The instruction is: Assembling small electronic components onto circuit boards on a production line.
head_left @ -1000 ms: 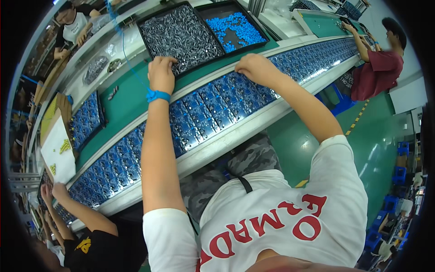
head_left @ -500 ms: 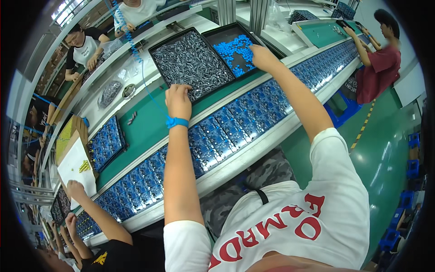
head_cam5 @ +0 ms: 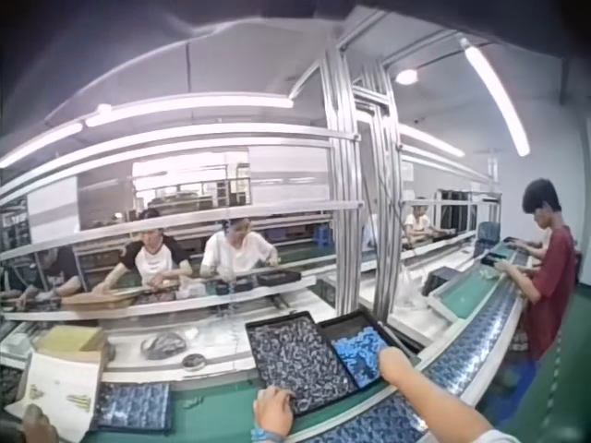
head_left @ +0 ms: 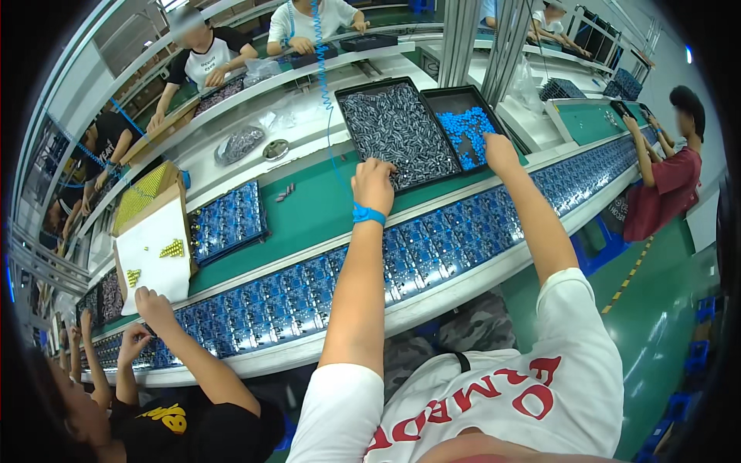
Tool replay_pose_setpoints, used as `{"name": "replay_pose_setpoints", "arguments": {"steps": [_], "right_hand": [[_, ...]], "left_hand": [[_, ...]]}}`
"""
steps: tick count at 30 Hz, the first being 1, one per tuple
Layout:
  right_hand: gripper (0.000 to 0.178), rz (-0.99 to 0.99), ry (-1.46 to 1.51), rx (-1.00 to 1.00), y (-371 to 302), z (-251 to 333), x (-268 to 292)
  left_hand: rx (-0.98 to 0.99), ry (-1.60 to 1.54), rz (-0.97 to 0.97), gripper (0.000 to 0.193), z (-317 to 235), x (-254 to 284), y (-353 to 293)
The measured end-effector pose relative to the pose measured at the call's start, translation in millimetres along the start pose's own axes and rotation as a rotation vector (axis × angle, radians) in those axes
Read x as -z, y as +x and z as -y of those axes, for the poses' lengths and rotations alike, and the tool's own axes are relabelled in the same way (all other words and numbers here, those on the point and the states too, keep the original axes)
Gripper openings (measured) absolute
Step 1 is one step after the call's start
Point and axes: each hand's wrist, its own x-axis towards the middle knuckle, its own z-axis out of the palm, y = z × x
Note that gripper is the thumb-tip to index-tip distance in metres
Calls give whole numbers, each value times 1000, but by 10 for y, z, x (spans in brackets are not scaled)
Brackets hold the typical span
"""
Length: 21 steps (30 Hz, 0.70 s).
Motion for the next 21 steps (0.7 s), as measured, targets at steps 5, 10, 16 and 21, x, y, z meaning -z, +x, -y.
{"name": "replay_pose_setpoints", "arguments": {"steps": [5,10,16,21], "right_hand": [[26,-97,98,-19,-89,-54,-64],[23,-187,307,36,-168,-50,-51],[19,-145,298,6,-163,6,38],[15,-108,349,-52,-147,46,122]], "left_hand": [[3,6,17,14,-26,2,-17],[-20,11,15,14,-2,69,1],[-22,20,29,15,-70,83,6],[-38,20,43,15,-72,64,10]]}}
